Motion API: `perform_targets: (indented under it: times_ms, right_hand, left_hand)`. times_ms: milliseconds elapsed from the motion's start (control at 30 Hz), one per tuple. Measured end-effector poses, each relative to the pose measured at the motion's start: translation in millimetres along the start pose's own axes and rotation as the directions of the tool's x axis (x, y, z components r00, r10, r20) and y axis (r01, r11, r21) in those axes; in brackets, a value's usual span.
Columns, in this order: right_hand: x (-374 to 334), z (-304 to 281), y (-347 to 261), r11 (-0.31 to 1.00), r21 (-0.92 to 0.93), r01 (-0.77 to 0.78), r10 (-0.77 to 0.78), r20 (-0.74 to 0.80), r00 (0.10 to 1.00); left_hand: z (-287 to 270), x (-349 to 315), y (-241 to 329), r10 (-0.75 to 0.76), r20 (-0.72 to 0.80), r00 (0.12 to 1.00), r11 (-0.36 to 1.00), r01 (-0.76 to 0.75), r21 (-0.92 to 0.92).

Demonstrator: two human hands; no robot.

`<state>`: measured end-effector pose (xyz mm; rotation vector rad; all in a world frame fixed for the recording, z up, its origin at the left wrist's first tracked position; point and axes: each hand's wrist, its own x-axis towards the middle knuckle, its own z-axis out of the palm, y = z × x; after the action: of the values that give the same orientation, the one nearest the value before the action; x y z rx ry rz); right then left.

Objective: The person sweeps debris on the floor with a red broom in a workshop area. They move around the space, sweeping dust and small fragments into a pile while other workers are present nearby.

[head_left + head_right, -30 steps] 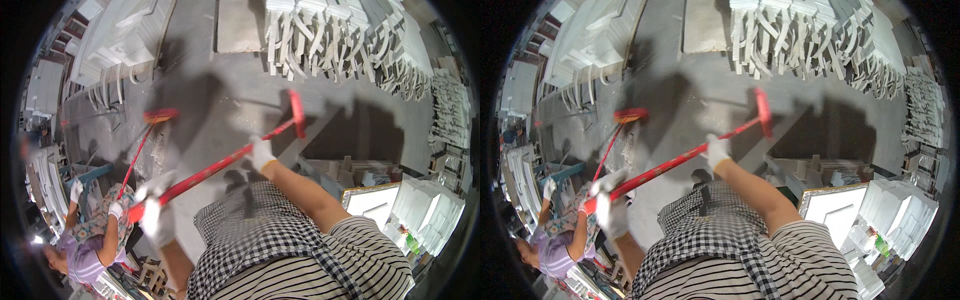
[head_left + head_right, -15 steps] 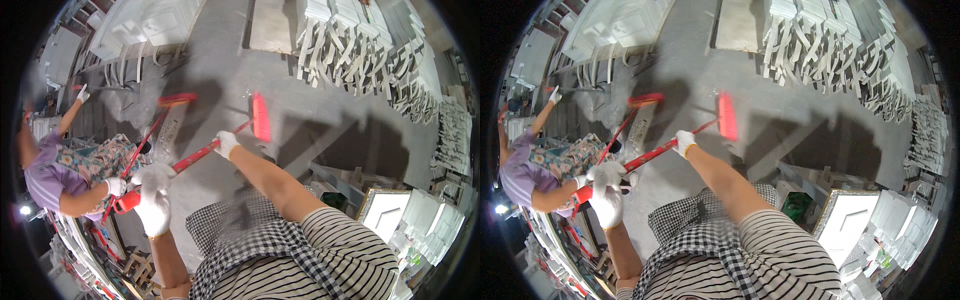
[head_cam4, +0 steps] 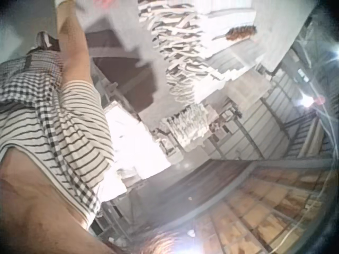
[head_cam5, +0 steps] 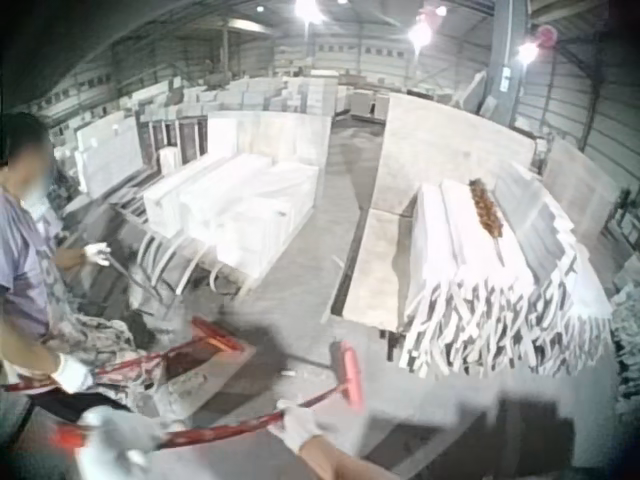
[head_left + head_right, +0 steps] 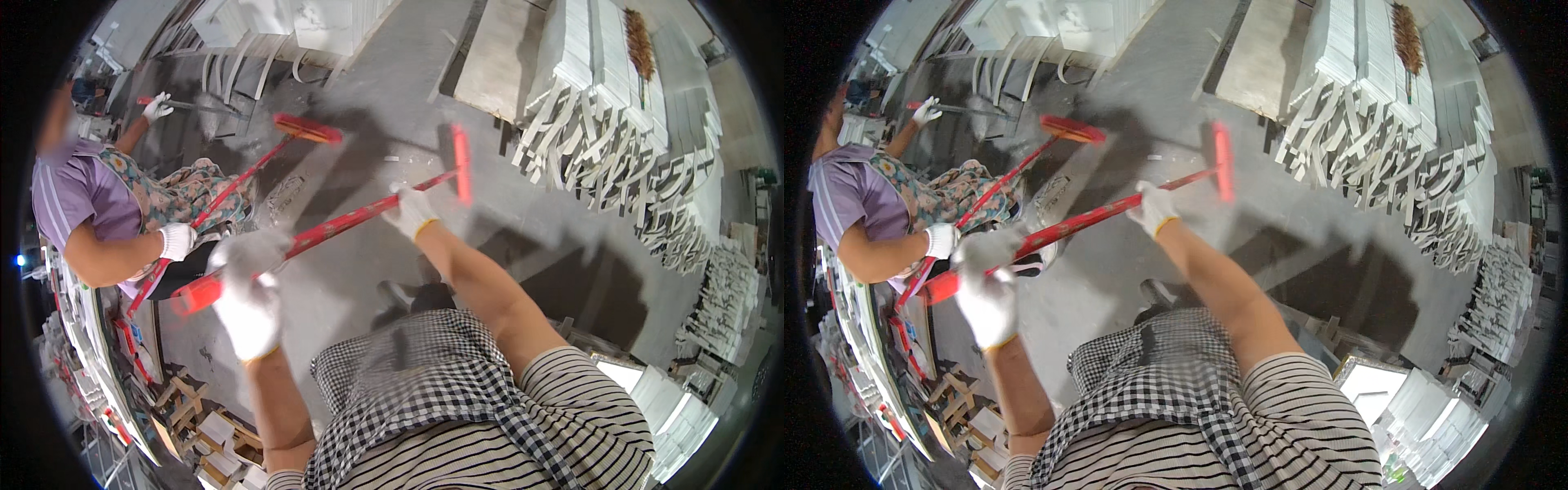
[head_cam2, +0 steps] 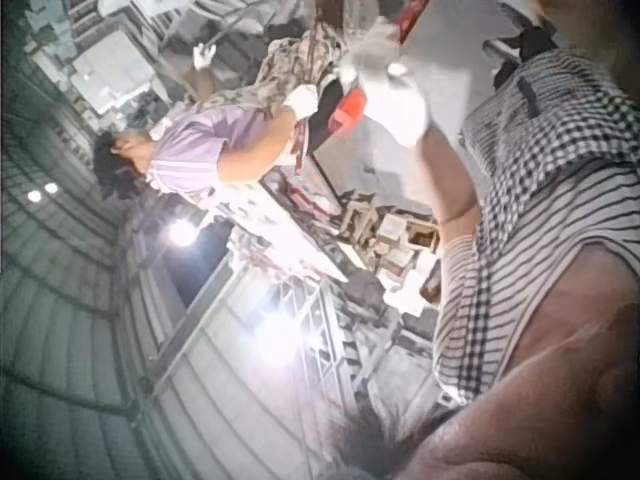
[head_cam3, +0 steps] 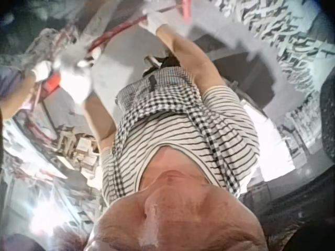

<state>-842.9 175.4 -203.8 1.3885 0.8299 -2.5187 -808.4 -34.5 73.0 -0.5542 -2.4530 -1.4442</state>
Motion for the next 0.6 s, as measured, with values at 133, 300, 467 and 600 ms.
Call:
perform_targets:
  times_ms: [133, 300, 467, 600]
  right_hand:
    - [71.9, -53.0, -12.5, 0.994, 0.045, -0.099, 0.101, -0.050, 0.994]
    - [105.3, -42.1, 73.7, 0.955, 0.025, -0.296, 0.296, -0.038, 0.954]
    - [83.1, 51.2, 123.7, 0.922, 0.120, -0.367, 0.336, 0.220, 0.916]
    - [59.8, 106.6, 96.6, 0.932, 0.095, -0.351, 0.337, 0.136, 0.932]
  left_hand:
    - [54.2, -23.2, -58.1, -0.562, 0.125, 0.818, 0.530, 0.472, -0.704]
    - [35.8, -36.7, -45.7, -0.582, 0.017, 0.813, 0.588, 0.436, -0.681]
    - [-5.8, -4.3, -6.5, -0.457, -0.092, 0.885, 0.733, 0.316, -0.603]
    - [-5.7, 22.8, 18.2, -0.369, -0.138, 0.919, 0.812, 0.247, -0.528]
